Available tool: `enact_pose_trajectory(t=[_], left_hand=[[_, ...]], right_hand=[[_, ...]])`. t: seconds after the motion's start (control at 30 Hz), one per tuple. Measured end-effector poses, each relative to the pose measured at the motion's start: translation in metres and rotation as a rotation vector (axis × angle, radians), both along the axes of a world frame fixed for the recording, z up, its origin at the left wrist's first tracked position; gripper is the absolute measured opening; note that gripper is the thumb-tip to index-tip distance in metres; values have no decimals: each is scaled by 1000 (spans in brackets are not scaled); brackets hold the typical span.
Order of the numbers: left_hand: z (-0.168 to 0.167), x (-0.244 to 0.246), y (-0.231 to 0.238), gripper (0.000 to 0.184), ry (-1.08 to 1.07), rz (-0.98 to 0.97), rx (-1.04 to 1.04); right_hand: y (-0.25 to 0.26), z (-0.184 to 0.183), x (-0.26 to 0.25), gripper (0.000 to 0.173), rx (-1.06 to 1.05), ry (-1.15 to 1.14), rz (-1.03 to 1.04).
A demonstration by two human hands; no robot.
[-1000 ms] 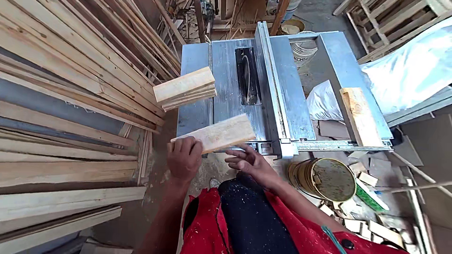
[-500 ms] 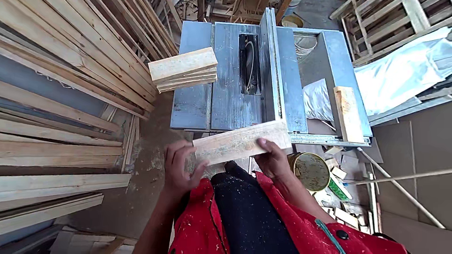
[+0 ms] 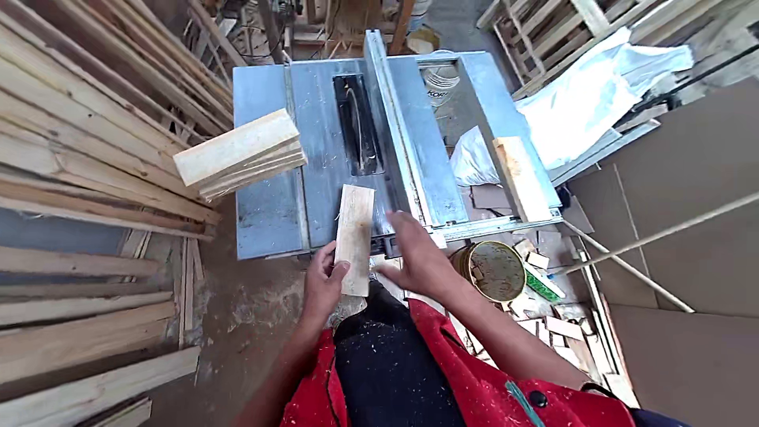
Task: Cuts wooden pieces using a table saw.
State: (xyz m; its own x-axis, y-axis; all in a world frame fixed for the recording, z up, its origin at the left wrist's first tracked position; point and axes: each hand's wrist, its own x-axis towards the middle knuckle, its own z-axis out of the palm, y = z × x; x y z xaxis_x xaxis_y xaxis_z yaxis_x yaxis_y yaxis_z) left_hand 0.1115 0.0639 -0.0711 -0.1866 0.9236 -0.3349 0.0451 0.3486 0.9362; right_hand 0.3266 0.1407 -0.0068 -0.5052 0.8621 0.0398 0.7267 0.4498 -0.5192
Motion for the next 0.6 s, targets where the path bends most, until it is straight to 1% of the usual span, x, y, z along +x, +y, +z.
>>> enact_pose_trajectory(t=[0.03,0.07,0.1,0.17,0.23,0.3,0.4,0.43,0.5,0.6], left_hand=[[-4,14,7,58,47,-46,9],[-4,26,15,64,119,-135,17],[0,33,24,71,226,-254,24],[4,38,40,76,514,-468,106],[-3,35,44,81,738,-594,181],[-14,30,42,78,845,-647,254],[-28,31,41,63,894,-596,405],[-28,32,44,61,913,-595,427],[-26,33,48,64,949,-608,460],[-26,30,51,72,946,-594,524]], right_hand=[[-1,-8,0,112,58,-171,117],[1,-17,0,120,102,-311,199],[6,-25,1,124,124,-419,246],[19,-36,6,125,149,-522,266],[29,-37,11,127,159,-575,273],[36,-35,14,132,151,-640,281],[43,-28,13,133,137,-728,308],[45,-25,11,133,135,-751,318],[51,-22,7,132,136,-774,337],[56,-20,5,127,138,-777,369]])
